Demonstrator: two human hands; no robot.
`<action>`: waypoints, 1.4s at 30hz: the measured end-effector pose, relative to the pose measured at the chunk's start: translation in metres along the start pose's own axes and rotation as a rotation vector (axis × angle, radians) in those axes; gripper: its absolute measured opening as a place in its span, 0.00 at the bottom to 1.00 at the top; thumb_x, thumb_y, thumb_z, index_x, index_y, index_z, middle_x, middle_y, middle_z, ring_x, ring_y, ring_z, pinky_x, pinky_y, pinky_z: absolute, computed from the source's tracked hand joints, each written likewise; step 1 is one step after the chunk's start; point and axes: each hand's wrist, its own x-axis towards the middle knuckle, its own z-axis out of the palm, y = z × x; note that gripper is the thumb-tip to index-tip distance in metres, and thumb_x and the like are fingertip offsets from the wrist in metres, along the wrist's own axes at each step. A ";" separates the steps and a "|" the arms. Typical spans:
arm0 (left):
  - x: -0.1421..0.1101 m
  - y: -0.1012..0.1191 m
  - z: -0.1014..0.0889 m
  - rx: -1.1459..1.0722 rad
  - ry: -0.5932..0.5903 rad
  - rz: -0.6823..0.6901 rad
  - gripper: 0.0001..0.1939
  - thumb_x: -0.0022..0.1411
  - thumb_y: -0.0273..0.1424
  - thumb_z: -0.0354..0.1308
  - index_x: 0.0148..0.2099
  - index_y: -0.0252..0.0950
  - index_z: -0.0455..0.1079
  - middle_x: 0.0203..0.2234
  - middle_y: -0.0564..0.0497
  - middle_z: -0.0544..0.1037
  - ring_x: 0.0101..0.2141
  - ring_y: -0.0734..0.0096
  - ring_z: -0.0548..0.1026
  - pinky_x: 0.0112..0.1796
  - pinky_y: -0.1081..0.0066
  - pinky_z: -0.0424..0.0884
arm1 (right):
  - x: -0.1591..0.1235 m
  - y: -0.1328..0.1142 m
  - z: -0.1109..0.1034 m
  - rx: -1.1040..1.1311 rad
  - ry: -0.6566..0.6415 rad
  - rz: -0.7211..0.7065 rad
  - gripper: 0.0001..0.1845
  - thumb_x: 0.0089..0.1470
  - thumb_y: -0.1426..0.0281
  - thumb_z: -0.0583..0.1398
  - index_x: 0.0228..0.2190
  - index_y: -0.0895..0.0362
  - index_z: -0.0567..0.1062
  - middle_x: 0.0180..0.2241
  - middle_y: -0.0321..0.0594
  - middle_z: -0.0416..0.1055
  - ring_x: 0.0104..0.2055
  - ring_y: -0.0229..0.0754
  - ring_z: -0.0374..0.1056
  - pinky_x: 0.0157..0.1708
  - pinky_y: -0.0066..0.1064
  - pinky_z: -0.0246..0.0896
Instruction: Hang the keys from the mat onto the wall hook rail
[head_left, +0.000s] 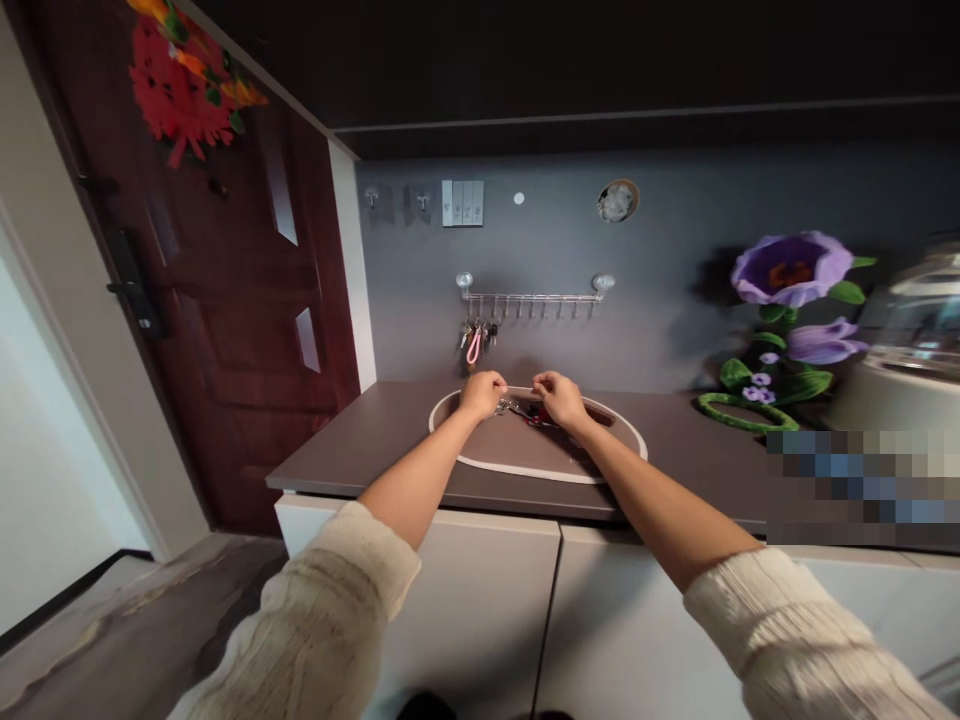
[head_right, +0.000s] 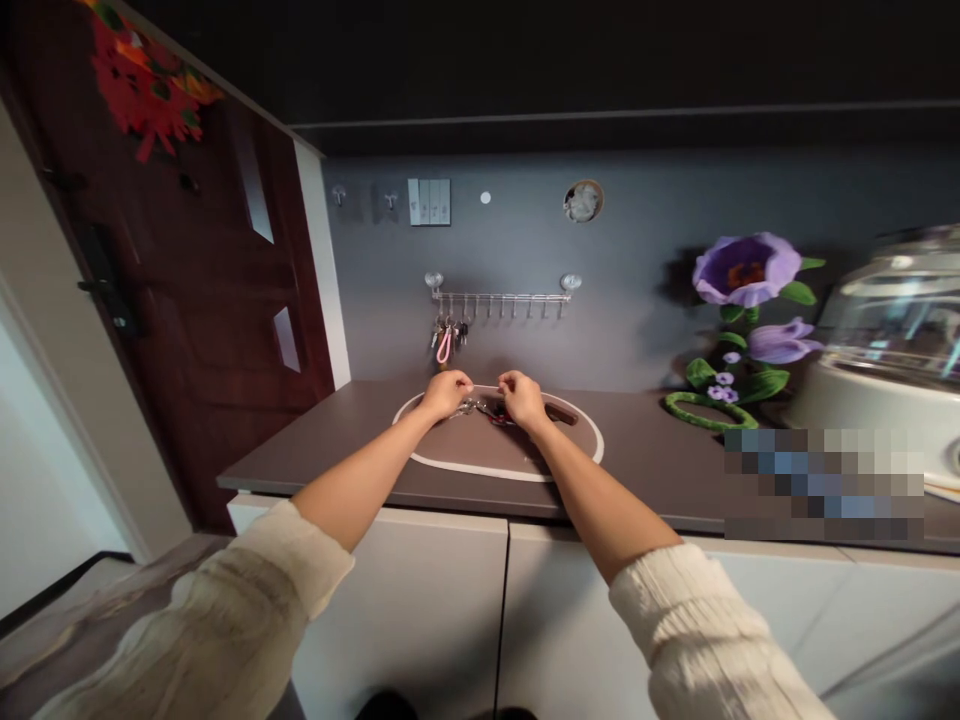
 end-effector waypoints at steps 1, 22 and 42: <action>-0.001 0.000 0.000 0.048 -0.008 0.021 0.08 0.54 0.28 0.53 0.33 0.37 0.74 0.32 0.49 0.77 0.35 0.69 0.72 0.38 0.71 0.64 | -0.003 0.001 -0.002 -0.053 -0.014 -0.004 0.08 0.47 0.76 0.54 0.30 0.58 0.72 0.28 0.41 0.73 0.32 0.39 0.68 0.38 0.31 0.59; -0.008 -0.004 0.002 0.376 -0.217 0.218 0.09 0.55 0.29 0.51 0.31 0.39 0.73 0.34 0.49 0.76 0.40 0.64 0.69 0.41 0.65 0.59 | -0.001 -0.008 0.010 -0.361 -0.126 -0.071 0.13 0.51 0.74 0.53 0.37 0.59 0.74 0.37 0.45 0.74 0.41 0.41 0.68 0.41 0.28 0.57; -0.009 -0.003 -0.013 0.387 0.035 0.358 0.09 0.60 0.27 0.47 0.34 0.38 0.69 0.33 0.49 0.72 0.39 0.65 0.66 0.41 0.65 0.54 | -0.005 -0.020 0.009 -0.268 -0.174 -0.170 0.11 0.47 0.75 0.55 0.34 0.59 0.74 0.35 0.44 0.74 0.37 0.40 0.67 0.39 0.28 0.58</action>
